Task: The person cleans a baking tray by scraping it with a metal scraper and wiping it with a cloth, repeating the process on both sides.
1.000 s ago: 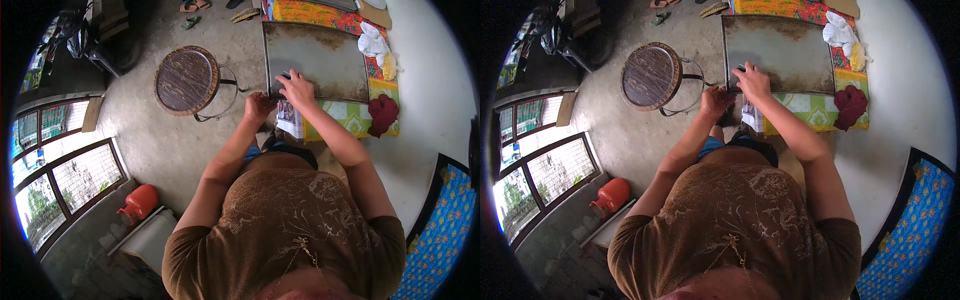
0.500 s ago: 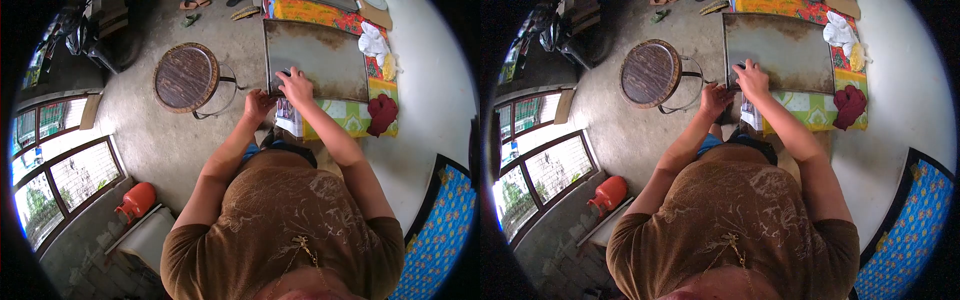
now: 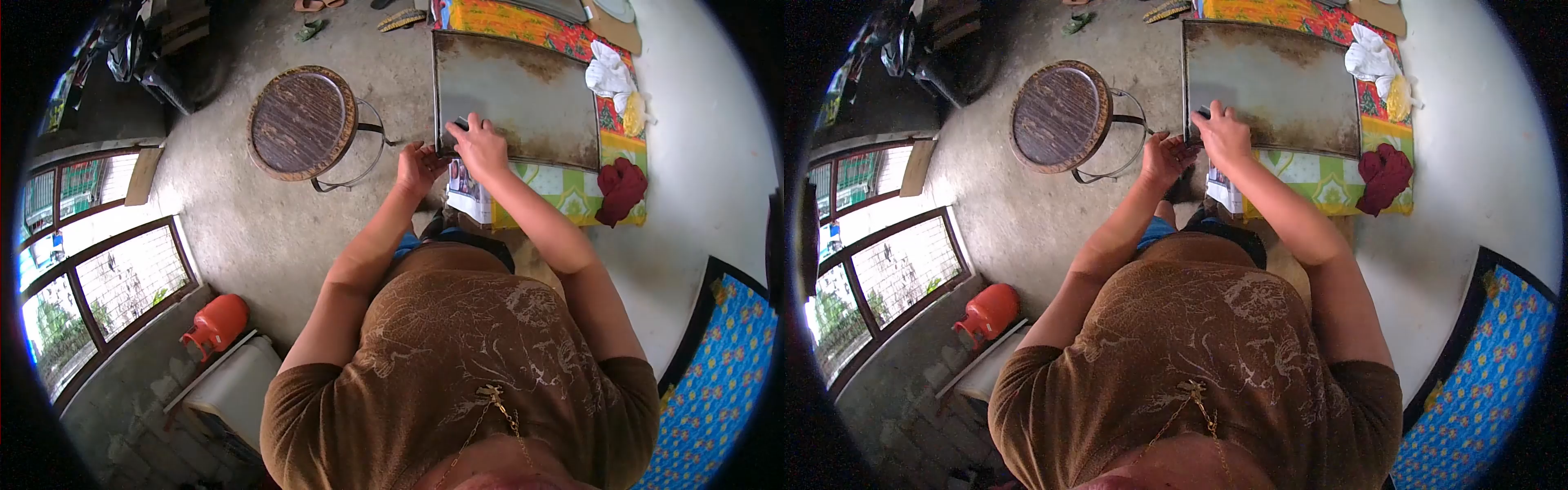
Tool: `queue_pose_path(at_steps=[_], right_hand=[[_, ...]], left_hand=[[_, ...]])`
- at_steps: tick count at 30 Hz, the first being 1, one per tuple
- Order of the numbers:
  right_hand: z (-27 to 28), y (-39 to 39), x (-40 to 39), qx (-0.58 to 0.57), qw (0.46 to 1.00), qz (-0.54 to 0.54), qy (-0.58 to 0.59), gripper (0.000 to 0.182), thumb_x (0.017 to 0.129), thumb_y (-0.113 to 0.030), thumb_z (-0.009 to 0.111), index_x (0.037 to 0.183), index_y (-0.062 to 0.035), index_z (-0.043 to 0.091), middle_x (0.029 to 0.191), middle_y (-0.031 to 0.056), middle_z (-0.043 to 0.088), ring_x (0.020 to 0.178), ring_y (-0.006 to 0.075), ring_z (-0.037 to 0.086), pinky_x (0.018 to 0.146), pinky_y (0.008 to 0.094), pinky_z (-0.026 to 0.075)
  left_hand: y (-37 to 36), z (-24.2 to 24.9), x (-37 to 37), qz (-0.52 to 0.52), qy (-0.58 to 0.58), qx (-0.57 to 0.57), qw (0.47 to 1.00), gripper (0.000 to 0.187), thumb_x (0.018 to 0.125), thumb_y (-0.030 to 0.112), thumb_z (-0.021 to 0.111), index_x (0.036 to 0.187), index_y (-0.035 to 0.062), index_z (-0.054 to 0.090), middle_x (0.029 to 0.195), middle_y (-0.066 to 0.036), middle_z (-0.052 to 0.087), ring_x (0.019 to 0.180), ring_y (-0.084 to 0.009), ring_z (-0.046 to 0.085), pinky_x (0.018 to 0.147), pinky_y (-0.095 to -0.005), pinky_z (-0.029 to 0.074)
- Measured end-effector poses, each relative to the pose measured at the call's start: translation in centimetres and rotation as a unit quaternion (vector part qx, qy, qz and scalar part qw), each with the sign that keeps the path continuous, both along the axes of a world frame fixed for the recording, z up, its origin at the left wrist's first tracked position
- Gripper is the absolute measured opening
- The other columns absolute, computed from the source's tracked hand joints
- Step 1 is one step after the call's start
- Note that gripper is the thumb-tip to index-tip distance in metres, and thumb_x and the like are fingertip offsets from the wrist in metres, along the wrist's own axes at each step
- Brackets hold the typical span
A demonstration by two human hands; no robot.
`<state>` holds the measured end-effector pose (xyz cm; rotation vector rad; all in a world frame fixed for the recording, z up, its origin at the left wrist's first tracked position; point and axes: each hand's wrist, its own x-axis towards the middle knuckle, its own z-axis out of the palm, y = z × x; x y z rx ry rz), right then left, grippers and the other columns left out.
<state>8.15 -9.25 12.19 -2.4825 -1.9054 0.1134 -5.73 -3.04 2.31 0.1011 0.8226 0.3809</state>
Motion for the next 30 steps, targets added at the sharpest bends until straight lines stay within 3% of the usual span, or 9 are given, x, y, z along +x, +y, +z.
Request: queue_pose_path(at_steps=[12, 18, 22, 30], right_hand=[[-0.6, 3.2, 1.9, 0.062, 0.997, -0.049, 0.004, 0.046, 0.077, -0.028, 0.073, 0.121, -0.0303, 0.060, 0.104, 0.0070, 0.051, 0.093, 0.0273, 0.058, 0.064, 0.0384, 0.056], [-0.3, 3.3, 0.9, 0.010, 0.999, 0.026, -0.029, 0.042, 0.079, -0.028, 0.070, 0.120, -0.0323, 0.061, 0.103, 0.0058, 0.051, 0.095, 0.0264, 0.057, 0.065, 0.0386, 0.055], [-0.7, 4.0, 1.8, 0.054, 0.997, 0.036, -0.037, 0.040, 0.079, -0.025, 0.068, 0.117, -0.0316, 0.062, 0.101, 0.0044, 0.051, 0.094, 0.0243, 0.056, 0.064, 0.0375, 0.055], [-0.1, 1.9, 0.1, 0.017, 0.983, 0.137, -0.124, 0.042, 0.082, -0.017, 0.056, 0.121, -0.0329, 0.059, 0.098, 0.0017, 0.050, 0.092, 0.0214, 0.055, 0.065, 0.0391, 0.053]], left_hand=[[1.9, -1.3, 0.8, 0.110, -0.031, -0.007, 0.993, 0.031, 0.090, 0.029, 0.045, 0.093, 0.0009, 0.058, 0.095, -0.017, 0.060, 0.095, -0.0395, 0.058, 0.091, -0.0487, 0.046], [0.5, -1.4, 1.1, 0.056, -0.020, 0.032, 0.998, 0.016, 0.093, 0.016, 0.047, 0.099, 0.0041, 0.056, 0.097, -0.012, 0.061, 0.097, -0.0337, 0.059, 0.091, -0.0483, 0.047], [0.0, -3.1, 1.4, 0.021, -0.020, 0.011, 1.000, 0.014, 0.096, 0.015, 0.046, 0.104, 0.0082, 0.054, 0.105, -0.010, 0.061, 0.099, -0.0287, 0.058, 0.092, -0.0481, 0.046], [-0.1, -2.3, 1.3, -0.004, 0.003, 0.034, 0.999, 0.019, 0.099, 0.020, 0.040, 0.107, 0.0108, 0.054, 0.106, -0.007, 0.061, 0.102, -0.0264, 0.057, 0.093, -0.0472, 0.045]])
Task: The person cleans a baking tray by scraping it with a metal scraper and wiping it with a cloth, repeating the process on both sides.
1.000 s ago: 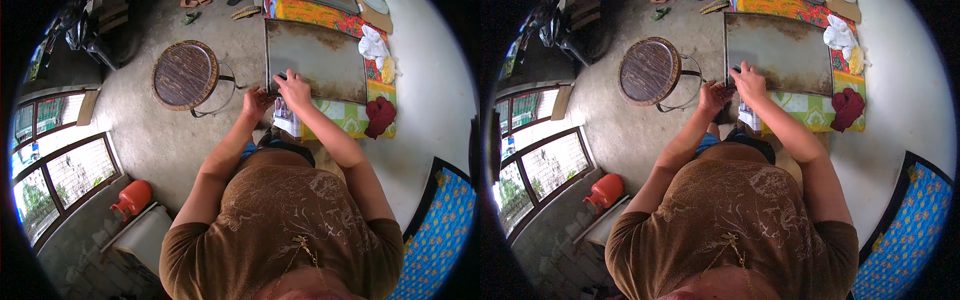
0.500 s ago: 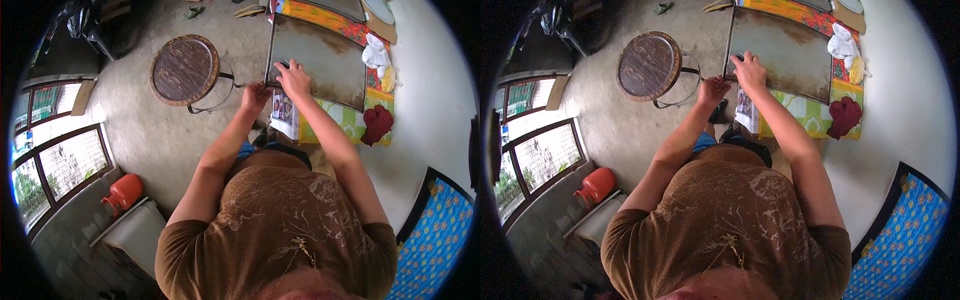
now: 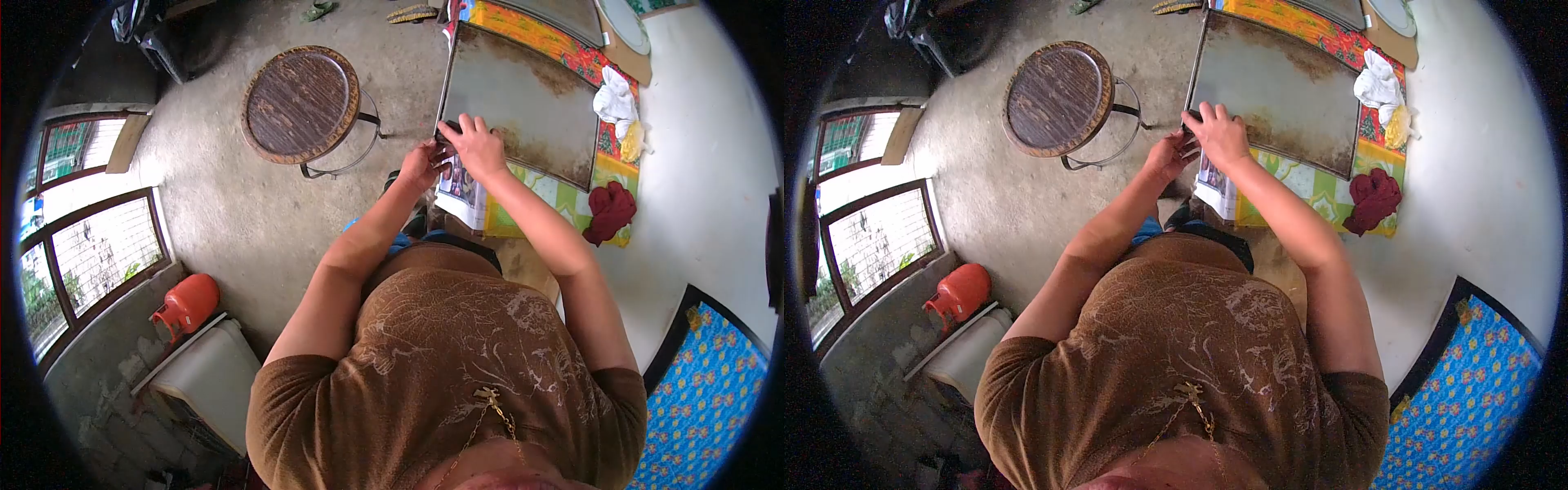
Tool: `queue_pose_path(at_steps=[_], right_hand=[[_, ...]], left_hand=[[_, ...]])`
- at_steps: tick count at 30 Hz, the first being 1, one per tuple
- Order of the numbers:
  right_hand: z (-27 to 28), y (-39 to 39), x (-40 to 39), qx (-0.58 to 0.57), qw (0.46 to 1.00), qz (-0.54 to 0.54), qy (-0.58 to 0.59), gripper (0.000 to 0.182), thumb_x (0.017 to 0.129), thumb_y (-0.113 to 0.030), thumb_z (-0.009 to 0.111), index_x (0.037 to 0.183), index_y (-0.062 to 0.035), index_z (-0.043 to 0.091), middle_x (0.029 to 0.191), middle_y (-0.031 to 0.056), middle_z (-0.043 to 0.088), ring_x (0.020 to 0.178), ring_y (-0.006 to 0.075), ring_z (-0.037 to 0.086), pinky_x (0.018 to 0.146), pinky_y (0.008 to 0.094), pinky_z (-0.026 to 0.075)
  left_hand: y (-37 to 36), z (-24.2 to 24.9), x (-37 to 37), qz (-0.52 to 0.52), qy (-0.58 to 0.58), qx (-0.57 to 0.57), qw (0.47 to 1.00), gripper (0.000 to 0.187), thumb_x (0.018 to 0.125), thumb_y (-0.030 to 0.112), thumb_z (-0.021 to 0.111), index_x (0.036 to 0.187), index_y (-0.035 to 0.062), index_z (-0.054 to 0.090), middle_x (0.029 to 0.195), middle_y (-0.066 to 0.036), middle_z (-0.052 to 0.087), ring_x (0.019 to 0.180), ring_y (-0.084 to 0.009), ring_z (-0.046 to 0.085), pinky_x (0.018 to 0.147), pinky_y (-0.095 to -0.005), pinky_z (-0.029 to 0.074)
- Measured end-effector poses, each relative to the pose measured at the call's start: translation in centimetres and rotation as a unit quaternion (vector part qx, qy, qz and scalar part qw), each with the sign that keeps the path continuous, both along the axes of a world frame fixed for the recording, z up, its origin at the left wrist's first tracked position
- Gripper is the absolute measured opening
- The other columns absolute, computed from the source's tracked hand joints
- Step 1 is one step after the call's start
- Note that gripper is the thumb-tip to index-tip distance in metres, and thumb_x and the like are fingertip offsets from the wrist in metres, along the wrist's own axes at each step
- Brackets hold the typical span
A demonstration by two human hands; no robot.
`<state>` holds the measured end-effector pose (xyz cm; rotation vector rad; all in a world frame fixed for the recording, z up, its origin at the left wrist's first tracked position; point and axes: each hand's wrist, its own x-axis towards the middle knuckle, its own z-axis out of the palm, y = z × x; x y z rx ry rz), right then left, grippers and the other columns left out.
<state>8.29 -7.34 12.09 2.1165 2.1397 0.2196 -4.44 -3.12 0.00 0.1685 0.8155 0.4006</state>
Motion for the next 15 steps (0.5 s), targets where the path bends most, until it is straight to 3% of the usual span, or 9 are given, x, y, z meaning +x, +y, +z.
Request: queue_pose_path(at_steps=[4, 6, 12, 15], right_hand=[[-0.4, 0.9, 1.2, 0.041, 0.999, -0.029, 0.015, 0.045, 0.083, -0.016, 0.054, 0.123, -0.0351, 0.058, 0.098, 0.0005, 0.050, 0.091, 0.0196, 0.054, 0.065, 0.0367, 0.052], [-0.6, 1.2, 1.7, 0.048, 0.998, -0.035, 0.003, 0.045, 0.083, -0.016, 0.053, 0.123, -0.0365, 0.058, 0.104, -0.0007, 0.052, 0.092, 0.0191, 0.054, 0.065, 0.0369, 0.051], [-0.9, -1.3, 0.6, 0.026, 0.997, 0.071, -0.003, 0.045, 0.084, -0.017, 0.053, 0.123, -0.0377, 0.059, 0.104, -0.0014, 0.053, 0.093, 0.0180, 0.053, 0.065, 0.0367, 0.051], [-0.4, -0.4, 1.1, 0.037, 0.999, 0.024, -0.012, 0.045, 0.084, -0.017, 0.053, 0.124, -0.0371, 0.058, 0.105, -0.0010, 0.053, 0.093, 0.0186, 0.053, 0.066, 0.0371, 0.051]], left_hand=[[0.1, -0.1, 0.0, -0.003, 0.013, -0.010, 1.000, 0.020, 0.099, 0.023, 0.040, 0.110, 0.0119, 0.054, 0.109, -0.006, 0.061, 0.104, -0.0261, 0.056, 0.094, -0.0476, 0.043], [0.0, -0.3, 0.2, 0.009, 0.013, -0.011, 1.000, 0.020, 0.099, 0.022, 0.039, 0.107, 0.0107, 0.054, 0.104, -0.008, 0.061, 0.101, -0.0258, 0.058, 0.086, -0.0456, 0.044], [0.0, -0.6, 0.0, 0.012, -0.003, 0.000, 1.000, 0.019, 0.098, 0.022, 0.040, 0.105, 0.0102, 0.054, 0.101, -0.009, 0.062, 0.099, -0.0255, 0.059, 0.082, -0.0450, 0.044], [0.0, -0.2, -0.2, 0.009, 0.000, -0.008, 1.000, 0.019, 0.098, 0.022, 0.041, 0.106, 0.0102, 0.053, 0.101, -0.009, 0.061, 0.098, -0.0252, 0.059, 0.081, -0.0440, 0.044]])
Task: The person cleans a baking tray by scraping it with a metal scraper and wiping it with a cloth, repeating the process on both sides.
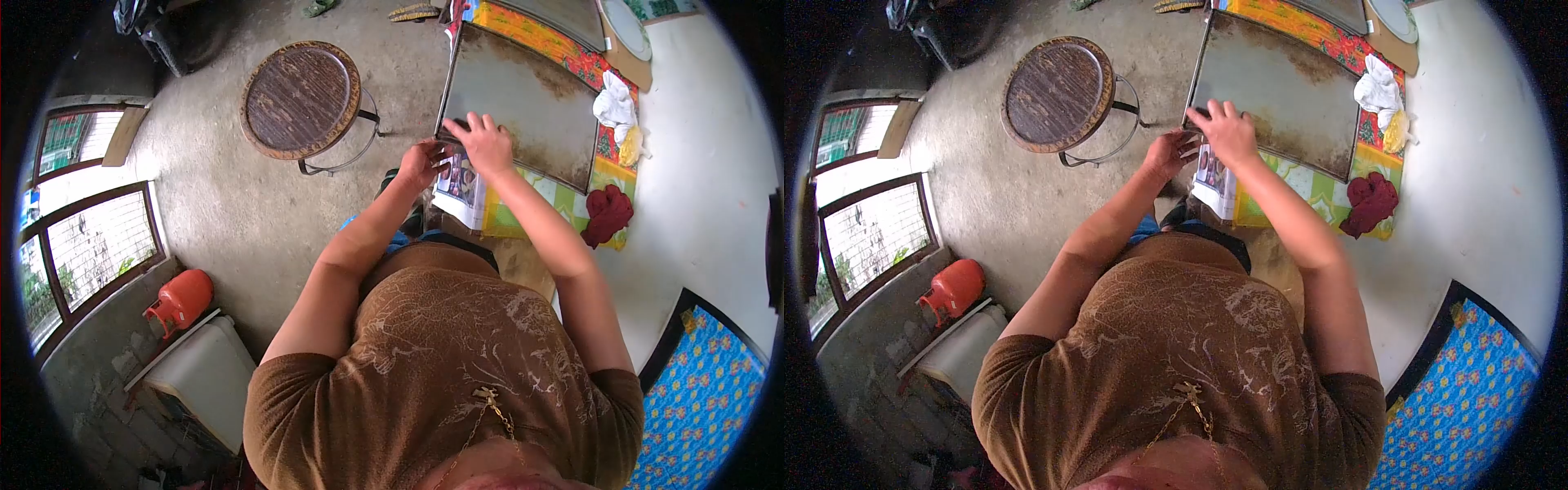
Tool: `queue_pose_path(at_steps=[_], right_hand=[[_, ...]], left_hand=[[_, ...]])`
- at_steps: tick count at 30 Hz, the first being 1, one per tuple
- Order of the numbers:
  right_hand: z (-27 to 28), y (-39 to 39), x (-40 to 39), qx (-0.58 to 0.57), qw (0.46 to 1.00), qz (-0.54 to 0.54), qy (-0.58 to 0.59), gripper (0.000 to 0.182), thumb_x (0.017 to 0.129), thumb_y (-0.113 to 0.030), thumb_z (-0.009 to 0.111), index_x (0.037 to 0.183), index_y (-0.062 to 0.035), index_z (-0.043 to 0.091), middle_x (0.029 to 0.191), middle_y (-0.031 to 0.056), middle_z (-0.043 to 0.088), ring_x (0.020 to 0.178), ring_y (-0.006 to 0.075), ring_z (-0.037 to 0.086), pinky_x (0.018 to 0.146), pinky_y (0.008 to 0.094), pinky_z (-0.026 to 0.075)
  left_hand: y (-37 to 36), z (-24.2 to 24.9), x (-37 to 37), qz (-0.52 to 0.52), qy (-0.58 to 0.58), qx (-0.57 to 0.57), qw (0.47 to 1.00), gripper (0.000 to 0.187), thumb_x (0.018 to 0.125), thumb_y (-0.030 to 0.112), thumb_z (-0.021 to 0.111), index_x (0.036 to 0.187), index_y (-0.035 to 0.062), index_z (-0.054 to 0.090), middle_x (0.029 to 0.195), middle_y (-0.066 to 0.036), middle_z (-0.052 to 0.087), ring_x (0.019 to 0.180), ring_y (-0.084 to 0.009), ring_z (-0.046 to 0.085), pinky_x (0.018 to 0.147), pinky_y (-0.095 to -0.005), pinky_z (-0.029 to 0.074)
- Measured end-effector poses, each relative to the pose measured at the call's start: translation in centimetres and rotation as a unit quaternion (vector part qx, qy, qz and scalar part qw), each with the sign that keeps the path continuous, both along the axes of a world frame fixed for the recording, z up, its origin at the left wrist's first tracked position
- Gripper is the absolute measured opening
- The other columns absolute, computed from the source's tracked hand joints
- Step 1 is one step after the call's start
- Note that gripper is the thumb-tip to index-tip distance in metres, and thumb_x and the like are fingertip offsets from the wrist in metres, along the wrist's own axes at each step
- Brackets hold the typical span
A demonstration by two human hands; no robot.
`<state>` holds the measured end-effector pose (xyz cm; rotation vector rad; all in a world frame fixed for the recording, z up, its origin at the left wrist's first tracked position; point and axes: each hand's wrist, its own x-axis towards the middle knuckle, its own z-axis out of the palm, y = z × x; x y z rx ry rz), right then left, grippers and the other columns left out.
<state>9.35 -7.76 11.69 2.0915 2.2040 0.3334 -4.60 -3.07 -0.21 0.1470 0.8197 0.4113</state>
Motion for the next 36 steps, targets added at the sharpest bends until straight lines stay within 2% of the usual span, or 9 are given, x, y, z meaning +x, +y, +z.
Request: queue_pose_path(at_steps=[7, 10, 13, 16, 19, 22, 25, 32, 36], right_hand=[[-0.2, 0.2, -0.7, -0.032, 0.998, 0.045, 0.023, 0.042, 0.085, -0.019, 0.052, 0.123, -0.0361, 0.058, 0.106, -0.0001, 0.052, 0.096, 0.0193, 0.054, 0.069, 0.0383, 0.051], [0.2, -0.4, -0.9, -0.036, 0.996, 0.049, 0.058, 0.041, 0.085, -0.019, 0.054, 0.120, -0.0396, 0.061, 0.102, -0.0003, 0.052, 0.093, 0.0187, 0.055, 0.068, 0.0391, 0.052], [2.4, 1.1, -0.2, -0.014, 0.992, -0.067, 0.102, 0.035, 0.085, -0.025, 0.060, 0.118, -0.0389, 0.062, 0.096, 0.0007, 0.052, 0.091, 0.0199, 0.056, 0.068, 0.0396, 0.053], [2.6, 2.4, 0.7, 0.026, 0.988, -0.113, 0.101, 0.035, 0.084, -0.029, 0.065, 0.118, -0.0379, 0.063, 0.094, 0.0017, 0.051, 0.090, 0.0212, 0.056, 0.068, 0.0386, 0.053], [1.0, 3.0, 1.7, 0.023, 0.990, -0.102, 0.090, 0.037, 0.086, -0.029, 0.063, 0.121, -0.0376, 0.061, 0.096, 0.0021, 0.051, 0.092, 0.0216, 0.055, 0.069, 0.0393, 0.053], [-0.1, 2.7, 1.5, -0.006, 0.997, -0.076, 0.033, 0.040, 0.087, -0.025, 0.059, 0.125, -0.0387, 0.058, 0.101, 0.0012, 0.052, 0.094, 0.0212, 0.055, 0.071, 0.0397, 0.052], [-0.3, 1.9, 0.6, 0.002, 1.000, -0.012, 0.001, 0.043, 0.083, -0.017, 0.054, 0.123, -0.0338, 0.059, 0.102, -0.0002, 0.053, 0.094, 0.0188, 0.054, 0.067, 0.0374, 0.050], [0.3, -0.4, -1.0, -0.024, 0.998, 0.064, 0.007, 0.039, 0.083, -0.020, 0.053, 0.119, -0.0335, 0.060, 0.101, -0.0014, 0.053, 0.093, 0.0179, 0.053, 0.066, 0.0362, 0.049], [1.0, 2.4, 1.1, -0.013, 0.997, -0.062, 0.049, 0.041, 0.085, -0.017, 0.052, 0.120, -0.0353, 0.061, 0.098, -0.0001, 0.052, 0.095, 0.0197, 0.054, 0.068, 0.0393, 0.050]], left_hand=[[0.2, 0.4, -0.4, -0.014, -0.030, 0.015, 0.999, 0.018, 0.095, 0.017, 0.041, 0.106, 0.0102, 0.054, 0.103, -0.010, 0.061, 0.101, -0.0255, 0.058, 0.081, -0.0437, 0.044], [0.3, 0.2, -0.6, -0.025, -0.045, -0.011, 0.999, 0.028, 0.092, 0.013, 0.043, 0.119, 0.0091, 0.049, 0.109, -0.010, 0.059, 0.100, -0.0260, 0.058, 0.082, -0.0436, 0.044], [0.0, 1.6, -0.4, 0.014, 0.012, -0.005, 1.000, 0.045, 0.090, 0.012, 0.046, 0.134, 0.0083, 0.037, 0.116, -0.010, 0.056, 0.099, -0.0258, 0.057, 0.082, -0.0432, 0.043], [0.2, 1.6, -0.8, -0.015, 0.033, -0.009, 0.999, 0.059, 0.090, 0.016, 0.043, 0.146, 0.0107, 0.025, 0.131, -0.008, 0.052, 0.112, -0.0301, 0.052, 0.096, -0.0497, 0.038], [0.0, 1.1, -1.1, -0.027, 0.025, -0.010, 0.999, 0.044, 0.089, 0.011, 0.046, 0.132, 0.0088, 0.039, 0.118, -0.006, 0.056, 0.100, -0.0243, 0.055, 0.082, -0.0438, 0.043], [-0.1, 1.1, -1.2, -0.066, -0.032, 0.015, 0.997, 0.036, 0.092, 0.018, 0.043, 0.127, 0.0118, 0.045, 0.131, -0.005, 0.052, 0.112, -0.0286, 0.051, 0.097, -0.0488, 0.038], [0.1, 1.4, -1.0, -0.077, -0.037, 0.026, 0.996, 0.026, 0.093, 0.018, 0.042, 0.117, 0.0119, 0.049, 0.125, -0.005, 0.054, 0.112, -0.0276, 0.051, 0.096, -0.0487, 0.039], [-0.3, 0.7, -1.2, -0.081, -0.088, 0.053, 0.991, 0.041, 0.086, 0.010, 0.041, 0.127, 0.0102, 0.045, 0.127, -0.005, 0.050, 0.116, -0.0282, 0.049, 0.099, -0.0527, 0.037], [-0.3, 0.6, -1.2, -0.076, -0.072, 0.023, 0.994, 0.048, 0.082, 0.008, 0.043, 0.131, 0.0090, 0.042, 0.131, -0.004, 0.047, 0.118, -0.0287, 0.047, 0.099, -0.0549, 0.037]])
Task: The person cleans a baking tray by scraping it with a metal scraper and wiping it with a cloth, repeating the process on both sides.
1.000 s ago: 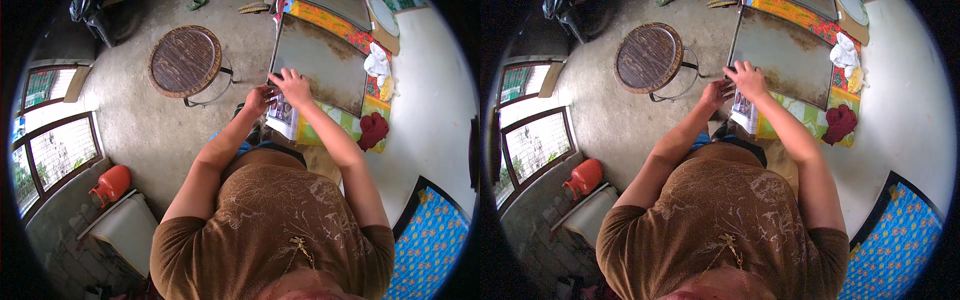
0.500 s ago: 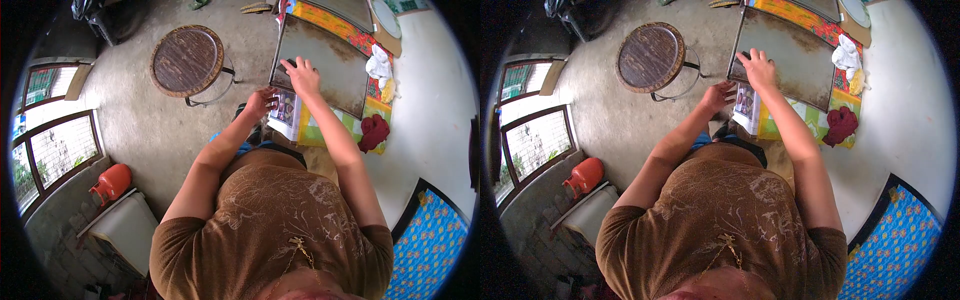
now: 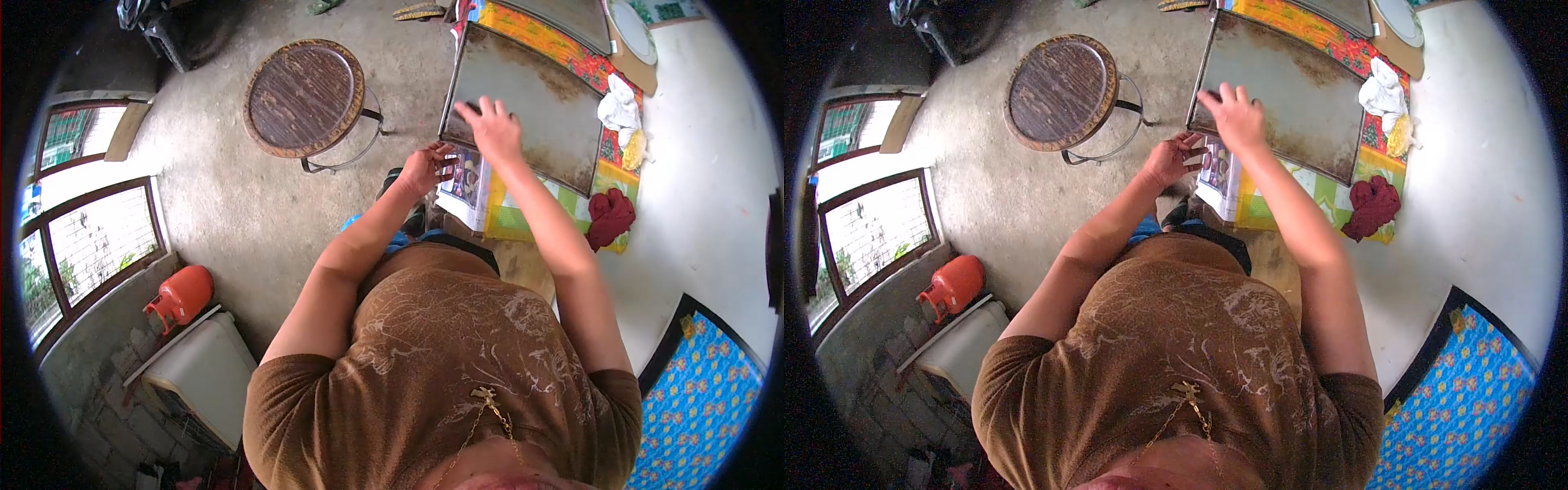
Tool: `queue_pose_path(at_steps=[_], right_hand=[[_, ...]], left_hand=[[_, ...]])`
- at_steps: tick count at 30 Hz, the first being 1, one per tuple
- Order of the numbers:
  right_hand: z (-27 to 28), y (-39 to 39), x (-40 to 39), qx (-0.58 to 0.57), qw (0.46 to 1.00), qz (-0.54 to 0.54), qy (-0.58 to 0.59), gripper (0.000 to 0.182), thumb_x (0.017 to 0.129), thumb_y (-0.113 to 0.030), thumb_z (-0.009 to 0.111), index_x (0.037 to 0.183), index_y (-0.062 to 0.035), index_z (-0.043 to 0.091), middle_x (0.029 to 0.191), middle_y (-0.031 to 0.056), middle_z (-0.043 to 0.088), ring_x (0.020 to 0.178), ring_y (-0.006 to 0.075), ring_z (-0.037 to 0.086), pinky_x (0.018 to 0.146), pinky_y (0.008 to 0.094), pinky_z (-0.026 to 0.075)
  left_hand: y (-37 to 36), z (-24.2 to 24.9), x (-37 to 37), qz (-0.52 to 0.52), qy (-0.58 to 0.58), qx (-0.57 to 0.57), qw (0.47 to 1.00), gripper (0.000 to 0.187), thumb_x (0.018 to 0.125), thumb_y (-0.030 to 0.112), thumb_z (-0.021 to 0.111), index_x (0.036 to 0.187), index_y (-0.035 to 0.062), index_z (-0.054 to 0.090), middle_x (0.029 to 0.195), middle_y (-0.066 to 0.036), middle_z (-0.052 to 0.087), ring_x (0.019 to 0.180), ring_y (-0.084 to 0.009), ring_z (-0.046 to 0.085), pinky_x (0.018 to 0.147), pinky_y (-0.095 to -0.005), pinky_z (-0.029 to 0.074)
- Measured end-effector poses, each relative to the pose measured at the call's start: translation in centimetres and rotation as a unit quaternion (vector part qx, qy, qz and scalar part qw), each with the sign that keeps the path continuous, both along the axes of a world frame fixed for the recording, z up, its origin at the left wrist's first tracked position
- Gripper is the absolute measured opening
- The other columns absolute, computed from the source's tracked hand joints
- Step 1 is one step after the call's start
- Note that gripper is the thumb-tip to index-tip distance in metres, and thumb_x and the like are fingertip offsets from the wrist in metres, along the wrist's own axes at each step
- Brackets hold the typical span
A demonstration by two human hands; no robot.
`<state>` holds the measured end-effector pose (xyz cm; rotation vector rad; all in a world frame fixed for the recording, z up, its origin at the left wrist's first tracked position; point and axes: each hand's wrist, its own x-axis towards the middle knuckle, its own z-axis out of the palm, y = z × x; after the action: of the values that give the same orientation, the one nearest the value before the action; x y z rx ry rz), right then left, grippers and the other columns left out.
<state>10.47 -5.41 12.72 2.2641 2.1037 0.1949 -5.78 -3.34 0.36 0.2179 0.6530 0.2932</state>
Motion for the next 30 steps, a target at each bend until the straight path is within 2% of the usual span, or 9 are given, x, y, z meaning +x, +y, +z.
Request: queue_pose_path(at_steps=[4, 10, 13, 16, 22, 24, 25, 28, 30], right_hand=[[-1.2, 1.7, 1.4, 0.034, 0.998, 0.050, -0.014, 0.041, 0.086, -0.016, 0.051, 0.121, -0.0345, 0.061, 0.101, 0.0018, 0.052, 0.095, 0.0210, 0.055, 0.067, 0.0398, 0.050], [0.0, -1.4, -0.5, -0.042, 0.989, 0.135, -0.036, 0.044, 0.085, -0.015, 0.051, 0.121, -0.0390, 0.060, 0.101, -0.0006, 0.053, 0.094, 0.0177, 0.055, 0.068, 0.0351, 0.051], [0.0, -1.2, -0.2, 0.020, 0.992, 0.120, -0.032, 0.040, 0.084, -0.016, 0.054, 0.118, -0.0358, 0.062, 0.096, -0.0003, 0.053, 0.091, 0.0180, 0.055, 0.065, 0.0345, 0.050], [0.2, 0.3, 0.1, 0.033, 0.998, 0.028, -0.048, 0.039, 0.083, -0.017, 0.054, 0.117, -0.0360, 0.062, 0.096, -0.0013, 0.052, 0.090, 0.0176, 0.054, 0.064, 0.0347, 0.049], [-1.5, -1.6, -0.5, 0.018, 0.991, 0.125, -0.037, 0.037, 0.084, -0.019, 0.054, 0.116, -0.0346, 0.063, 0.097, -0.0013, 0.052, 0.090, 0.0180, 0.055, 0.064, 0.0352, 0.050], [-1.4, -2.8, -0.9, -0.001, 0.989, 0.146, -0.013, 0.037, 0.084, -0.020, 0.054, 0.117, -0.0348, 0.063, 0.097, -0.0012, 0.052, 0.090, 0.0186, 0.055, 0.064, 0.0358, 0.050], [-1.2, -2.9, -0.7, 0.012, 0.990, 0.139, -0.024, 0.035, 0.085, -0.024, 0.056, 0.117, -0.0368, 0.063, 0.096, -0.0011, 0.053, 0.089, 0.0182, 0.056, 0.064, 0.0363, 0.051], [0.4, -2.2, 0.2, -0.008, 0.999, 0.028, 0.031, 0.035, 0.084, -0.028, 0.061, 0.118, -0.0388, 0.062, 0.096, -0.0007, 0.053, 0.090, 0.0185, 0.056, 0.063, 0.0362, 0.051], [0.7, -1.9, 0.7, 0.006, 0.998, 0.012, 0.062, 0.033, 0.084, -0.033, 0.064, 0.116, -0.0391, 0.063, 0.094, 0.0000, 0.052, 0.091, 0.0192, 0.056, 0.067, 0.0366, 0.050]], left_hand=[[0.0, -0.1, 0.0, -0.005, 0.003, -0.001, 1.000, 0.053, 0.080, 0.008, 0.044, 0.134, 0.0088, 0.040, 0.134, -0.003, 0.046, 0.120, -0.0289, 0.046, 0.100, -0.0549, 0.036], [0.2, -0.4, -0.1, -0.011, -0.012, 0.009, 1.000, 0.055, 0.079, 0.005, 0.042, 0.133, 0.0108, 0.040, 0.132, -0.002, 0.047, 0.120, -0.0285, 0.046, 0.099, -0.0544, 0.037], [0.2, 0.7, -0.1, -0.004, -0.001, 0.004, 1.000, 0.047, 0.076, 0.002, 0.045, 0.122, 0.0118, 0.045, 0.120, -0.003, 0.056, 0.108, -0.0230, 0.053, 0.085, -0.0419, 0.042], [0.1, 0.8, -0.2, 0.003, 0.010, -0.013, 1.000, 0.045, 0.075, 0.001, 0.044, 0.120, 0.0123, 0.047, 0.120, -0.003, 0.056, 0.108, -0.0229, 0.053, 0.085, -0.0419, 0.042], [0.2, 0.8, -0.1, -0.001, 0.004, 0.002, 1.000, 0.045, 0.075, 0.000, 0.043, 0.117, 0.0125, 0.049, 0.121, -0.003, 0.056, 0.107, -0.0226, 0.053, 0.085, -0.0417, 0.042], [0.4, 0.2, 0.0, -0.011, -0.010, 0.019, 1.000, 0.049, 0.076, 0.002, 0.042, 0.124, 0.0126, 0.045, 0.126, -0.002, 0.052, 0.114, -0.0255, 0.049, 0.093, -0.0492, 0.037], [0.4, -0.1, 0.0, -0.016, -0.017, 0.027, 0.999, 0.052, 0.077, 0.003, 0.041, 0.128, 0.0127, 0.043, 0.129, -0.001, 0.050, 0.118, -0.0270, 0.048, 0.097, -0.0529, 0.035], [0.4, -0.1, -0.2, -0.017, -0.002, 0.017, 1.000, 0.051, 0.077, 0.003, 0.042, 0.126, 0.0134, 0.044, 0.128, -0.001, 0.051, 0.118, -0.0266, 0.048, 0.095, -0.0521, 0.036], [0.3, -0.1, -0.2, -0.013, 0.003, 0.012, 1.000, 0.050, 0.076, 0.003, 0.043, 0.125, 0.0141, 0.045, 0.127, -0.001, 0.052, 0.118, -0.0269, 0.048, 0.094, -0.0511, 0.036]])
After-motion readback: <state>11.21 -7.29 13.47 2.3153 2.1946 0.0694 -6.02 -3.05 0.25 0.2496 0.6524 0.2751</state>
